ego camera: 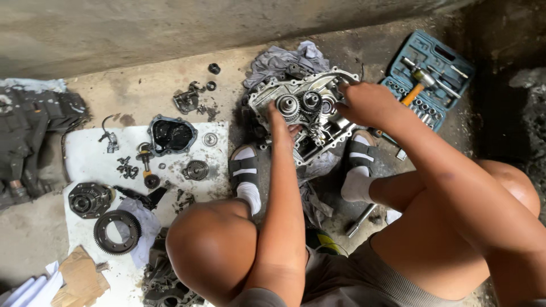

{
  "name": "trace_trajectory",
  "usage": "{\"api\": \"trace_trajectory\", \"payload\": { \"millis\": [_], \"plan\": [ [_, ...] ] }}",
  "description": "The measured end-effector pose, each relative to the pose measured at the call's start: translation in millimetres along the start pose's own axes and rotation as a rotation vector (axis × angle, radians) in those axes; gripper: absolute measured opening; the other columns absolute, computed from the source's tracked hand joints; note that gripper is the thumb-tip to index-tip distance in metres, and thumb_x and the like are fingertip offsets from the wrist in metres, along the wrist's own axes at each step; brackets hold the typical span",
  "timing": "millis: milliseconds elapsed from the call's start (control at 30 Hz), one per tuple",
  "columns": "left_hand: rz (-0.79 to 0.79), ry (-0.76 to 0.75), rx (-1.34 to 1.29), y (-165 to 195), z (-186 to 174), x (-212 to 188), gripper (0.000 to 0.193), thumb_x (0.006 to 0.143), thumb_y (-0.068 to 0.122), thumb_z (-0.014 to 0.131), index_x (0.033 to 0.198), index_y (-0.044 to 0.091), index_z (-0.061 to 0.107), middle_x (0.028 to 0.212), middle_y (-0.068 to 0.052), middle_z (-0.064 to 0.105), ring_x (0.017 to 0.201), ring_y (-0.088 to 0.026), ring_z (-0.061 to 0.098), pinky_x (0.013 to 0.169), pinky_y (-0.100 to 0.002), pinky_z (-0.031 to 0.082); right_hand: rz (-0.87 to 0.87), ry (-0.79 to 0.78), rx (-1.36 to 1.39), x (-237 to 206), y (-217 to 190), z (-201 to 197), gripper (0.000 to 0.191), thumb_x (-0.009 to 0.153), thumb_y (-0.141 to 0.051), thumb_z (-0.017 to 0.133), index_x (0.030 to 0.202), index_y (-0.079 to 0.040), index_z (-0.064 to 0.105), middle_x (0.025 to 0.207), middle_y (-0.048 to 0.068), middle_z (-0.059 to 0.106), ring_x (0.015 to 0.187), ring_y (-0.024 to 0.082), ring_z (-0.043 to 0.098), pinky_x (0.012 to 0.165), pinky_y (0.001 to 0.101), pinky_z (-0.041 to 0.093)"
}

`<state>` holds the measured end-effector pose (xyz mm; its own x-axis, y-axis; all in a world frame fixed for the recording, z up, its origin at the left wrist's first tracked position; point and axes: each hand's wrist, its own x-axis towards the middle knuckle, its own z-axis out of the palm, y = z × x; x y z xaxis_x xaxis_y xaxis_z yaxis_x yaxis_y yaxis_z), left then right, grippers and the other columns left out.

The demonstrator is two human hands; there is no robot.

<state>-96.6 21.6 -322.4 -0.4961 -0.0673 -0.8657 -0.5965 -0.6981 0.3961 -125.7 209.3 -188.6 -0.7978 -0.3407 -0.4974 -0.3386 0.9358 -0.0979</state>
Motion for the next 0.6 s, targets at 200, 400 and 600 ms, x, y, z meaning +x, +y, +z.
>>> {"api": "trace_trajectory", "payload": {
  "millis": [200,400,600],
  "plan": [
    [0.112,0.022,-0.268,-24.7,-9.6,-16.6,0.077,0.083,0.074,0.054,0.142,0.025,0.050,0.124,-0.009,0.059,0.100,-0.026,0.057,0.079,-0.039,0.048,-0.396,0.085,0.303,41.3,-31.3,13.6,0.074,0.078,-0.039,0.073,0.136,0.003,0.056,0.131,0.030,0.061,0.122,0.044,0.056,0.102,0.0483,0.045],
    [0.047,-0.066,-0.547,-29.6,-8.7,-6.5,0.067,0.096,0.069,0.060,0.129,0.011,0.059,0.104,-0.006,0.059,0.086,-0.019,0.055,0.072,-0.035,0.044,-0.452,0.021,0.236,67.2,-55.4,13.9,0.083,0.080,-0.057,0.074,0.135,0.003,0.058,0.127,0.030,0.063,0.118,0.046,0.058,0.103,0.0494,0.045],
    [0.184,0.102,-0.684,-34.6,5.8,-16.1,0.047,0.093,0.050,0.059,0.128,0.019,0.063,0.103,0.005,0.066,0.085,-0.008,0.057,0.077,-0.030,0.045,-0.345,-0.269,0.152,90.5,-68.7,2.9,0.092,0.075,-0.071,0.071,0.132,0.000,0.057,0.122,0.025,0.068,0.115,0.040,0.065,0.103,0.0461,0.049]
  ]
}}
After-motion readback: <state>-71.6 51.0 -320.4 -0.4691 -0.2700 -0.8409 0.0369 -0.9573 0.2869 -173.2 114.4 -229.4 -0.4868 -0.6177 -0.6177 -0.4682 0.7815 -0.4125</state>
